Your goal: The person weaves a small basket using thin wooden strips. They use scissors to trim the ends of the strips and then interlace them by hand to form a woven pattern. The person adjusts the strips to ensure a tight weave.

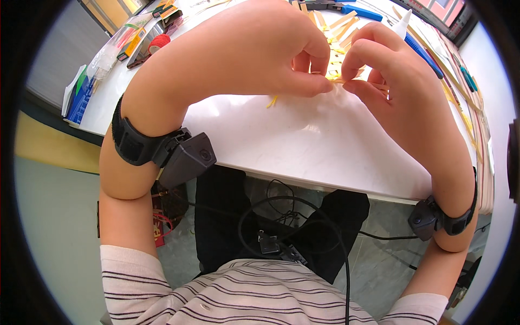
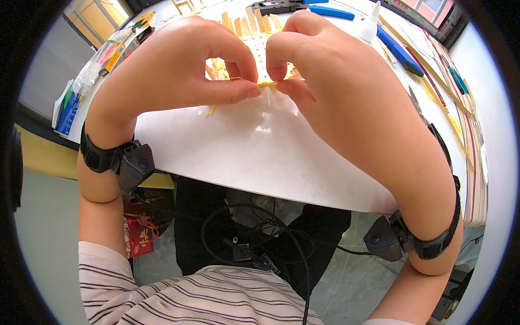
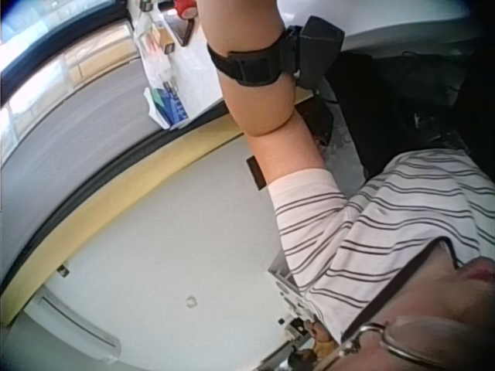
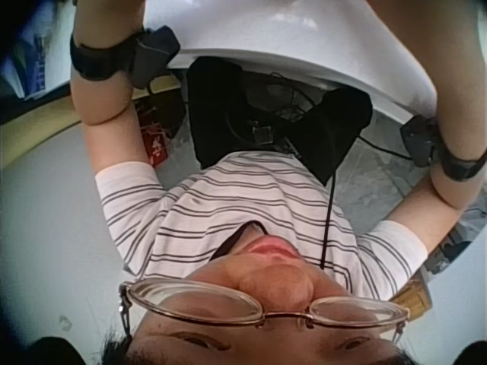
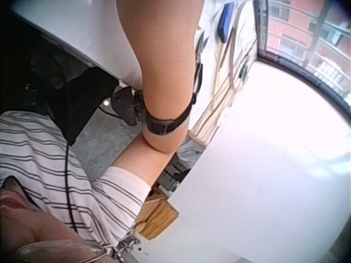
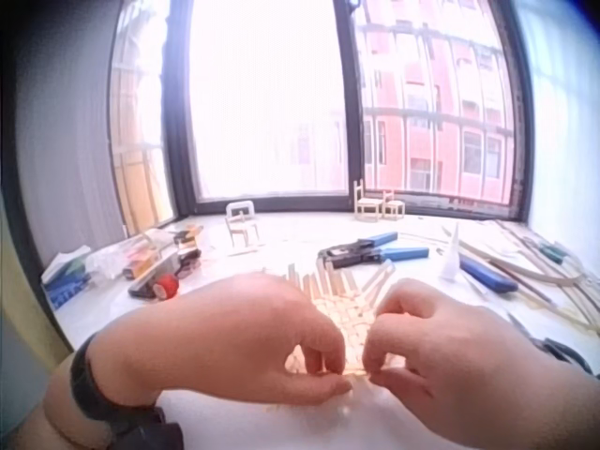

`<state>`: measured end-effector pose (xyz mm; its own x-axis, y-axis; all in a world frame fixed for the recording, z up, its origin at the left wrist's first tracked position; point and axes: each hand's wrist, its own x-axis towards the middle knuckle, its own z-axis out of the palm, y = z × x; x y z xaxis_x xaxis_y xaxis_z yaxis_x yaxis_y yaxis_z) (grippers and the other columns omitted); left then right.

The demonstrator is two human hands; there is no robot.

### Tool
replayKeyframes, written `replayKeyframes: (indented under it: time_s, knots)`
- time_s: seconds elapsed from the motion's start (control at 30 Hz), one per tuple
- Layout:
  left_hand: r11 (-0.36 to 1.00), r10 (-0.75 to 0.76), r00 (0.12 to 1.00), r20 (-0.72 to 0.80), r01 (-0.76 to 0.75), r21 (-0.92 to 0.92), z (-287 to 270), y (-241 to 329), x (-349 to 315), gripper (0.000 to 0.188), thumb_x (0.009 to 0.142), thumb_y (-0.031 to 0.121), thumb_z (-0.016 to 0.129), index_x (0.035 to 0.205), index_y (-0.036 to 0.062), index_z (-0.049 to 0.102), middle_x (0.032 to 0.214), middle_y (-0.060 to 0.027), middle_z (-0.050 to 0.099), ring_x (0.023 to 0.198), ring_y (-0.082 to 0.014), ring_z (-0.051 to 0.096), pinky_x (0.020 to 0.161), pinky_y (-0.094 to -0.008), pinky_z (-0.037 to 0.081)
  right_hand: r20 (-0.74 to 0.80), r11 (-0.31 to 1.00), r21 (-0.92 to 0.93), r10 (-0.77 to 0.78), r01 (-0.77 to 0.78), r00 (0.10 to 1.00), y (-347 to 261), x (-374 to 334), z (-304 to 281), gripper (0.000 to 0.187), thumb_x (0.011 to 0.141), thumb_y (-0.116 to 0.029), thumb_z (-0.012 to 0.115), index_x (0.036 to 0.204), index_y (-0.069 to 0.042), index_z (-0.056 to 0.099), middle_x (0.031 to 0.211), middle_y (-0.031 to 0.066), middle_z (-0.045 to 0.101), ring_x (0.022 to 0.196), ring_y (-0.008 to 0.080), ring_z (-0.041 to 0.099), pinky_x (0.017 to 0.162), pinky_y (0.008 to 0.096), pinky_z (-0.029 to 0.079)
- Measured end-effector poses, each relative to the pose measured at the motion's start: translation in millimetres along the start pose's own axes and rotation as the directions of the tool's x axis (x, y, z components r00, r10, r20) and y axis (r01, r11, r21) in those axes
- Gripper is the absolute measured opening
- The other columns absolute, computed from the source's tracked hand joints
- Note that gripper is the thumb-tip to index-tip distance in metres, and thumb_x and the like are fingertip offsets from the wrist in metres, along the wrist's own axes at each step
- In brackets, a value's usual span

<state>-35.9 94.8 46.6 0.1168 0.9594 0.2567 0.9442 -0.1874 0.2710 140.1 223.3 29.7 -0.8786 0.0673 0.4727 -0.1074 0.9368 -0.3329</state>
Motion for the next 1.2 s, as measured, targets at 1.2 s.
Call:
replayKeyframes:
  time_s: [1.2]
  knots:
    - [0.999,0.028,0.999,0.018,-0.028,0.020,-3.0,2.4,-2.1,0.016,0.082,0.019,0.078,0.085,0.0035,0.075,0.079,-0.0098,0.071,0.077,-0.0226,0.069,0.071,-0.0336,0.053,0.091,0.979,-0.158,-0.115,0.129,0.989,9.9,-3.9,-7.7,0.009,0.088,-0.003,0.069,0.091,-0.003,0.061,0.078,0.0129,0.061,0.069,0.0290,0.061,0.063,0.0346,0.048]
